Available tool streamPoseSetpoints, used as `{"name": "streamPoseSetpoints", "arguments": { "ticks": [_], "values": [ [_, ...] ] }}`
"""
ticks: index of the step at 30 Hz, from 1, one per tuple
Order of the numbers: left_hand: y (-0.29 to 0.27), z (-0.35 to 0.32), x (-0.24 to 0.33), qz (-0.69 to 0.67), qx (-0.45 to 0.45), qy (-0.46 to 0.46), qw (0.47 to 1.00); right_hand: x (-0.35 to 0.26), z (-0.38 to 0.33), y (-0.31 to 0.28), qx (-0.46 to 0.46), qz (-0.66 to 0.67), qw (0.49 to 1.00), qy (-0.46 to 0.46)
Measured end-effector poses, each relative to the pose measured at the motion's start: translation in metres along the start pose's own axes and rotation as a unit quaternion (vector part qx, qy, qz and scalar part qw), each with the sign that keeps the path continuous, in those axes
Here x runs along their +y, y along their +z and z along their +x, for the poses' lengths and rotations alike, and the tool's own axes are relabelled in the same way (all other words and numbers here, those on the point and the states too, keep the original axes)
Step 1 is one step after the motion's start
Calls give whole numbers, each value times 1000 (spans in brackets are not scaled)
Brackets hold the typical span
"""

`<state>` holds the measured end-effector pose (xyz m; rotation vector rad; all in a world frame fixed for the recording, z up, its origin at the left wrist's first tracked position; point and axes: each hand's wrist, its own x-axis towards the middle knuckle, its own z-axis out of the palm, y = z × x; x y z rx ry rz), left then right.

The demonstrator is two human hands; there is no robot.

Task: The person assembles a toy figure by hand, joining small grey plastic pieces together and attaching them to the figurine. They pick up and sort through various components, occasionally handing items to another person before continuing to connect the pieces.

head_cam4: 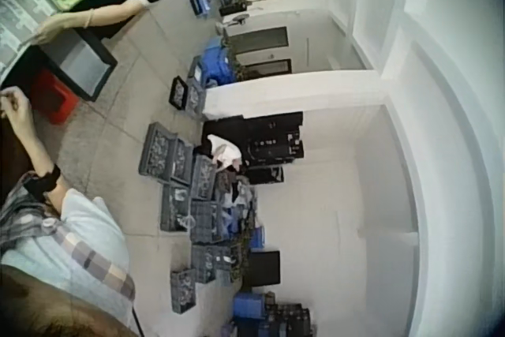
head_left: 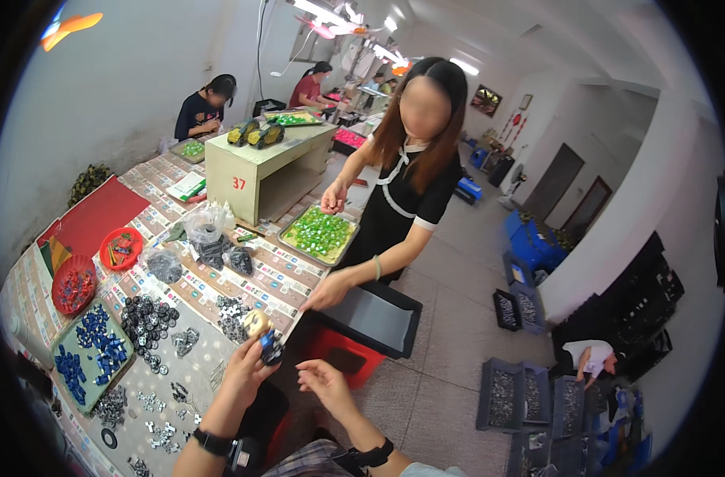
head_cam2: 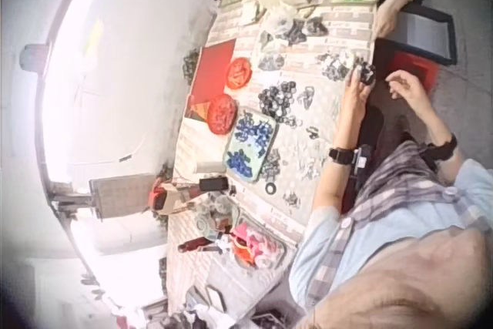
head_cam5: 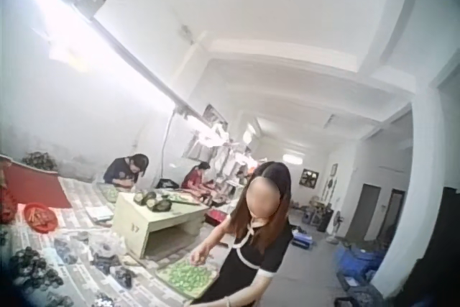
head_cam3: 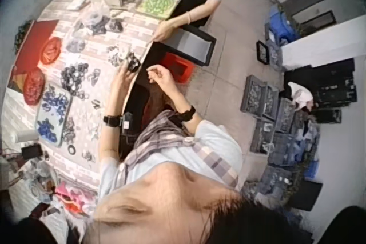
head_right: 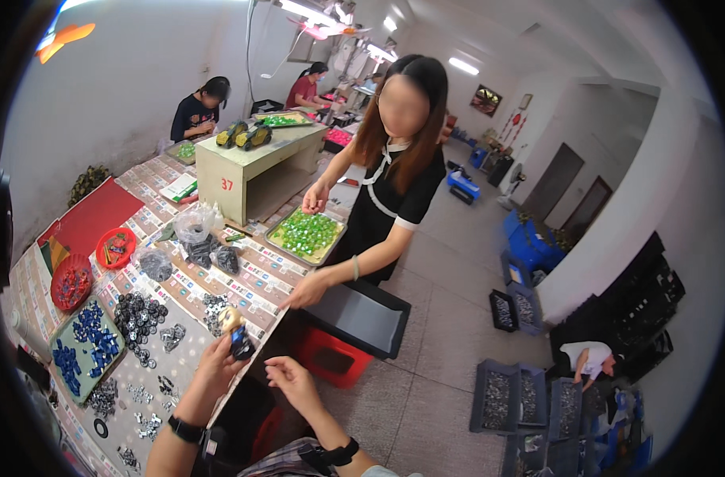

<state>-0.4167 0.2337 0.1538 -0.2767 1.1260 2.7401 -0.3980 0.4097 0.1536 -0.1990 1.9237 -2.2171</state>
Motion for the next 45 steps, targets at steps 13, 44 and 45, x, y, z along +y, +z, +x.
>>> {"name": "streamPoseSetpoints", "arguments": {
  "ticks": [13,44,45],
  "values": [
    [57,134,-110,-91,38,-37,994,29,145,-177,-81,-104,978,164],
    [-73,-147,-145,-234,419,154,864,172,99,107,-532,-387,745,-112],
    [-78,-157,-147,-240,425,174,855,176,98,115,-529,-390,745,-113]
  ]
}}
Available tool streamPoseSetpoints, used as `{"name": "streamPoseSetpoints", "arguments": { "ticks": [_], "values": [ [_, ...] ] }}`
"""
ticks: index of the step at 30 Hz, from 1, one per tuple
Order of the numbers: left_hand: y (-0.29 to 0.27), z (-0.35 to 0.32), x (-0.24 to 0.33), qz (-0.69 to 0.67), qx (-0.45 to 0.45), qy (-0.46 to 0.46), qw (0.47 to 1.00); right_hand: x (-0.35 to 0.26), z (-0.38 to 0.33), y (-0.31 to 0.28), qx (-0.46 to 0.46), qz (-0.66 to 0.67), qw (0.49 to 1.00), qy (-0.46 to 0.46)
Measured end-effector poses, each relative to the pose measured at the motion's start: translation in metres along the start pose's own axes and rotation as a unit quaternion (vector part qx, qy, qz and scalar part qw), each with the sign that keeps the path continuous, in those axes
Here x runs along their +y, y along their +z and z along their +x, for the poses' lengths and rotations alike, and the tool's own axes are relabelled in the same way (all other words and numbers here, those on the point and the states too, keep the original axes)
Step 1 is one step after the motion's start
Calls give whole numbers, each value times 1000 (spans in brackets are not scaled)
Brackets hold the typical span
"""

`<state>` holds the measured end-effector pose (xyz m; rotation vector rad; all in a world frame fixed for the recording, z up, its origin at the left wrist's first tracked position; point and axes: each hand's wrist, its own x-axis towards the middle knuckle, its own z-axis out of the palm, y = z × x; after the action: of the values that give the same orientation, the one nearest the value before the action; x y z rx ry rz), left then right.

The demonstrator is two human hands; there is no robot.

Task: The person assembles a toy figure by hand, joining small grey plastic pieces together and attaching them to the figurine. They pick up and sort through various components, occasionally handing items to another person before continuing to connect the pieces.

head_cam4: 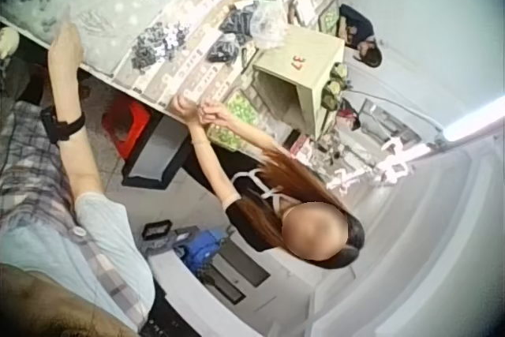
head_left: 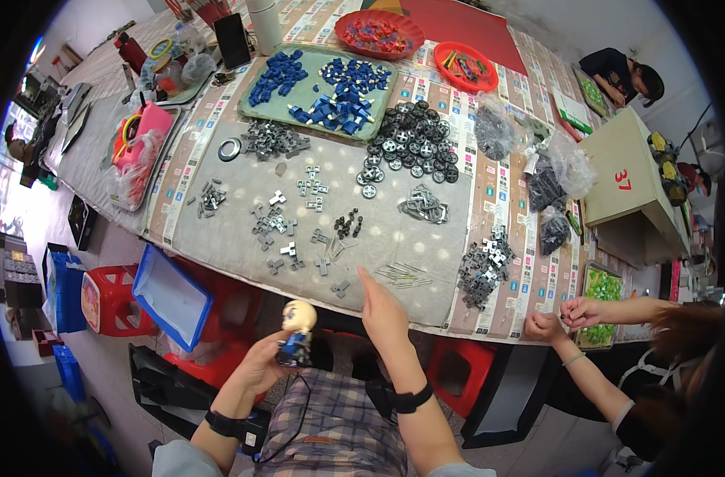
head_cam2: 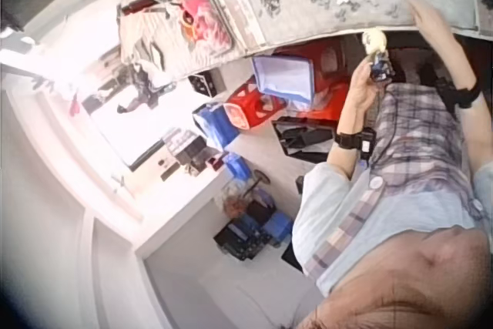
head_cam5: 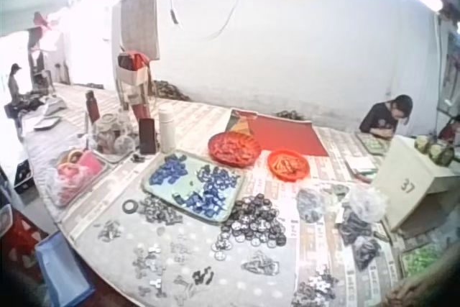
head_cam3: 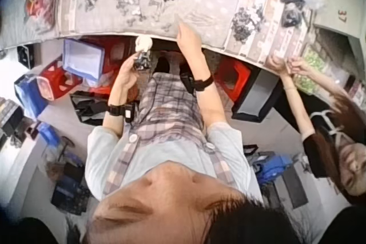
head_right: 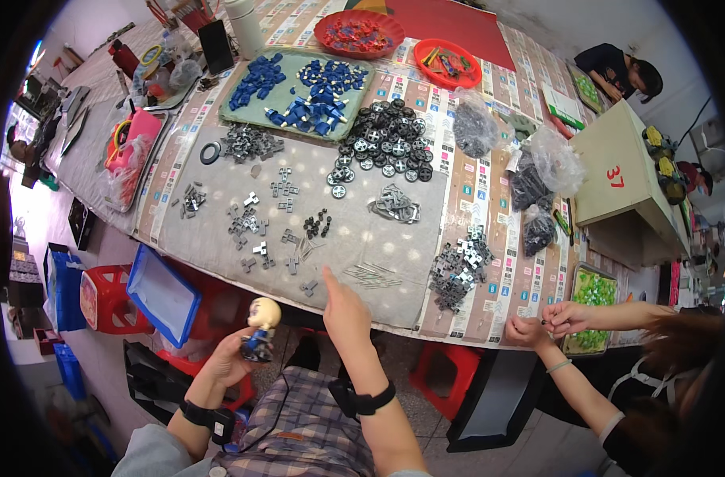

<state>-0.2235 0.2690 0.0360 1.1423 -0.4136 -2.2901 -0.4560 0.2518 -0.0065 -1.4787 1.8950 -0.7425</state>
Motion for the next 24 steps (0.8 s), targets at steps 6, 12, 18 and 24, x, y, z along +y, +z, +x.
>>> {"name": "streamPoseSetpoints", "arguments": {
  "ticks": [6,12,18,24],
  "values": [
    [-48,0,8,-53,38,44,997,-1,24,25,-24,-172,985,12],
    [-58,10,23,-69,-12,39,997,-4,27,29,7,-206,978,-19],
    [-69,8,31,-82,-13,46,996,-8,30,32,7,-240,971,-17],
    [-79,6,37,-103,-10,63,993,-11,29,32,-8,-246,969,10]
  ]
}}
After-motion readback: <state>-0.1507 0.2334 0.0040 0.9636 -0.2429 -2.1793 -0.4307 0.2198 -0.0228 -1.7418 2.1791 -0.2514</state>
